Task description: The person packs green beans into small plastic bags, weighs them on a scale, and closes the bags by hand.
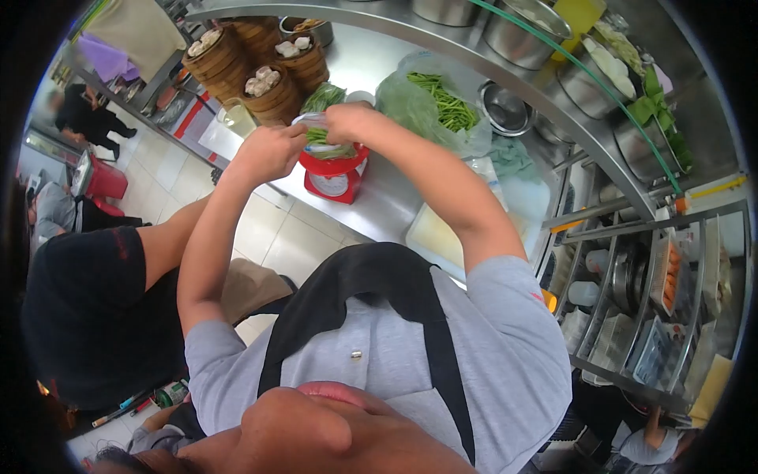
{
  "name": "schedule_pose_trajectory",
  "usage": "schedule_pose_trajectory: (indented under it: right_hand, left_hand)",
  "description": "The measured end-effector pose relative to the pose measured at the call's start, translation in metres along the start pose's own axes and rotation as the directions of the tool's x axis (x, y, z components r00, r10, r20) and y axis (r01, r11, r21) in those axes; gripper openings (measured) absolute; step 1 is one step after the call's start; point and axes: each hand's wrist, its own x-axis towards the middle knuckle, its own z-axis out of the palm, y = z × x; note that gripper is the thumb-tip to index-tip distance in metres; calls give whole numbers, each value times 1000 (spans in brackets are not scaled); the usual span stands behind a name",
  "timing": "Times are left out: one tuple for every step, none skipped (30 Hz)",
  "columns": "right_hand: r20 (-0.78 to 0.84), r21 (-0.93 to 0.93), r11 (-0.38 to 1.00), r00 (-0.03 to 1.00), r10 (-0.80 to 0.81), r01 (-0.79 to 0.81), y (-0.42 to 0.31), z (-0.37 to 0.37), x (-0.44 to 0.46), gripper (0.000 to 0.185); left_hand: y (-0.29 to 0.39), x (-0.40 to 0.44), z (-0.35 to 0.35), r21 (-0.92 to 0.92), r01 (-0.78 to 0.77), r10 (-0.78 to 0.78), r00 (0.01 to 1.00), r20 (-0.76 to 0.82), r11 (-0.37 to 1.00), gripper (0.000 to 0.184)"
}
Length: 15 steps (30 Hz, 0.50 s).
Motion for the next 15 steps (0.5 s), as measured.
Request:
schedule_pose_trajectory:
  right_hand:
    - [-20, -9, 1000, 1000, -11, 11, 3, 1, -6, 34]
    - [-21, -11, 1000, 1000, 7, -8, 9, 4, -17, 34]
    - [-224, 206, 972, 972, -65, 113, 14, 3, -33, 31]
    - [-431, 374, 885, 897, -98, 277, 21, 1, -45, 29]
    - [-578, 382, 853, 812, -79, 355, 34, 1, -54, 29]
    - [-610, 480, 827, 789, 75, 292, 60, 5, -60, 29]
    - [-618, 580, 777, 754, 224, 245, 92, 16, -66, 29]
    - [-618, 610, 751, 746, 248, 255, 129, 25, -74, 29]
    - [-541, 621, 782, 748, 384, 49, 164, 34, -77, 32]
    - [-573, 562, 826, 745, 341, 54, 208, 56, -71, 29]
    - [-538, 453, 890, 782, 315, -47, 258, 80, -54, 26]
    - [-341, 457, 874, 875, 344, -165, 268, 76, -51, 23]
    - [-424, 273, 950, 868, 260, -151, 313, 112, -26, 27]
    - [-328, 281, 939, 900, 288, -199, 304, 100, -28, 42]
    - [-304, 272, 938, 905, 298, -217, 299, 96, -25, 51]
  left_hand:
    - [2, 0, -1, 4, 19, -19, 1000, 22, 1000, 11]
    - [5, 0, -1, 8, 35, -36, 998, 45, 999, 11]
    - [5, 0, -2, 13, 43, -44, 998, 40, 999, 11]
    - [9, 1, -4, 16, 37, -37, 999, 28, 999, 11]
    - [12, -1, -8, -54, 46, -48, 998, -33, 997, 12]
    - [14, -3, -12, -119, 60, -71, 993, -94, 991, 14]
    - [17, -7, -14, -146, 56, -77, 987, -142, 988, 21]
    - [27, -8, -26, -277, 80, -133, 975, -179, 958, 26]
    - [42, -9, -44, -434, 114, -208, 962, -177, 894, 28]
    - [59, -14, -63, -523, 143, -275, 943, -185, 840, 27]
    - [65, -20, -58, -649, -38, -255, 901, -351, 760, 28]
    - [80, -24, -84, -740, -146, -224, 899, -376, 657, 27]
    - [95, -30, -114, -807, -231, -179, 908, -380, 543, 25]
    - [114, -36, -141, -850, -339, -167, 886, -433, 402, 23]
    - [126, -40, -155, -814, -496, -75, 839, -539, 304, 20]
